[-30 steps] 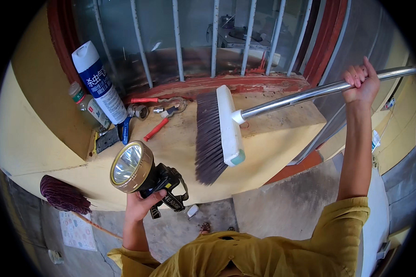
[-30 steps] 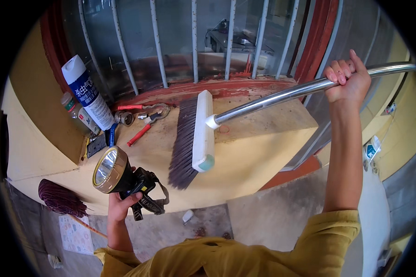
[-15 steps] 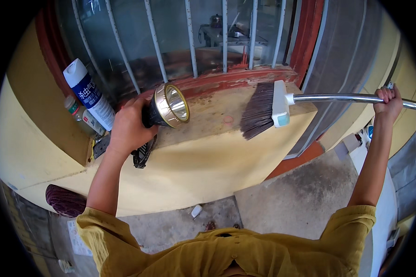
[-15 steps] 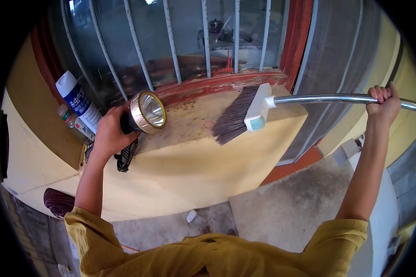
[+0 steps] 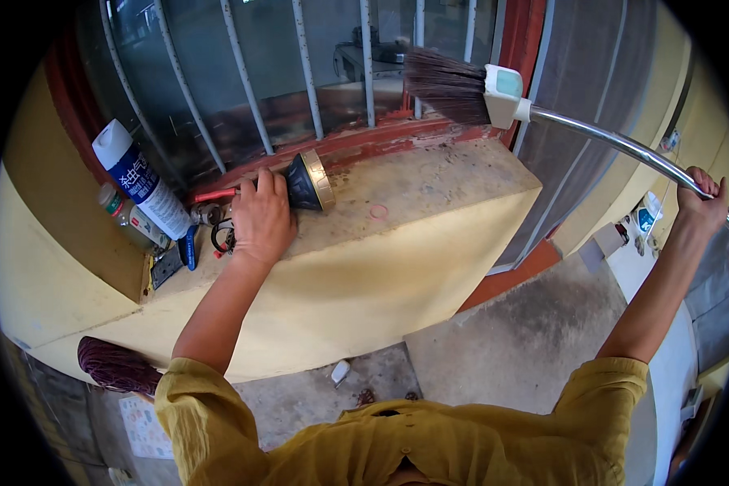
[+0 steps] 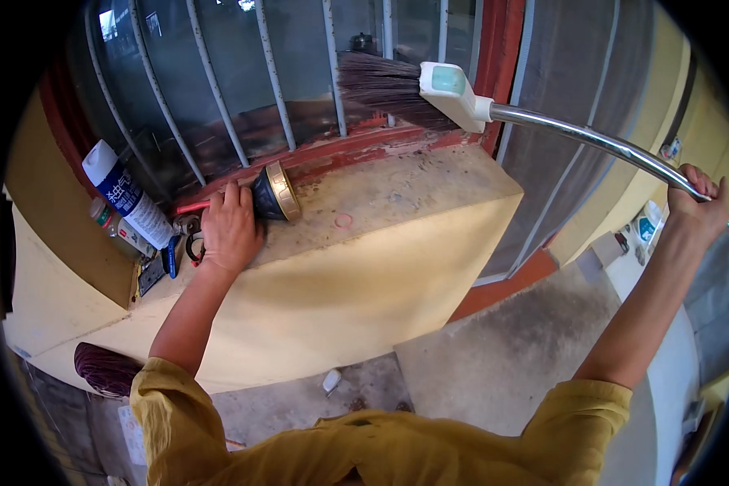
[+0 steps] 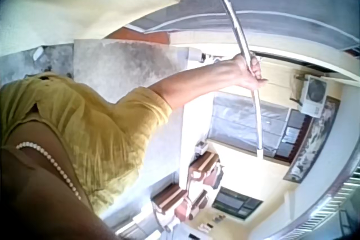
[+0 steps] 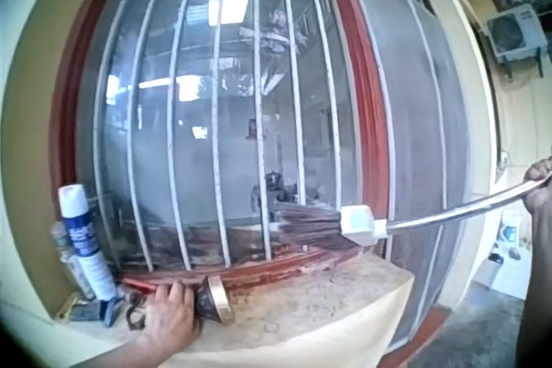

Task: The person inserts a small part into a headlamp housing and screws on the lens cap. They then use a brush and a squeegee to clean debris from the work ledge and the floor.

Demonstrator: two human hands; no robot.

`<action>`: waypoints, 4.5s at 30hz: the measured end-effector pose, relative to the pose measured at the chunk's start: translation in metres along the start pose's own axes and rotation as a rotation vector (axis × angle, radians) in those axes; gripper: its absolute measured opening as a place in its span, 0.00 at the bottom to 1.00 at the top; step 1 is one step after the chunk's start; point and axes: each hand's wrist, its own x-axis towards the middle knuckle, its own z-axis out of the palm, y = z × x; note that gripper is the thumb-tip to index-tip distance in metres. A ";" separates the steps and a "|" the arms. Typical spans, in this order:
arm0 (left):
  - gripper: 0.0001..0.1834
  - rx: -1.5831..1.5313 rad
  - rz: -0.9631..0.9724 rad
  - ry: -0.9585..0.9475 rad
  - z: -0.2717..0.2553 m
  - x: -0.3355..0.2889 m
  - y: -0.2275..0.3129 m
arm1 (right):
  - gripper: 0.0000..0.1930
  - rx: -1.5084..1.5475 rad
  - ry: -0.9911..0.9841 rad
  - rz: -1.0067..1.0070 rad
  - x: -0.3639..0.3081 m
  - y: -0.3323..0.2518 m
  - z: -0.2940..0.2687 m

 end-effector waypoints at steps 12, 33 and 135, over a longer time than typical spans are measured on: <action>0.23 -0.407 0.018 0.270 -0.002 -0.040 -0.011 | 0.15 -0.276 -0.130 -0.518 -0.126 0.059 0.104; 0.10 -0.782 0.350 0.495 -0.001 -0.058 0.014 | 0.22 -0.422 -0.587 -0.502 -0.223 0.120 0.139; 0.12 -1.311 0.091 0.339 0.014 -0.110 -0.009 | 0.22 -0.479 -0.607 -0.203 -0.250 0.113 0.121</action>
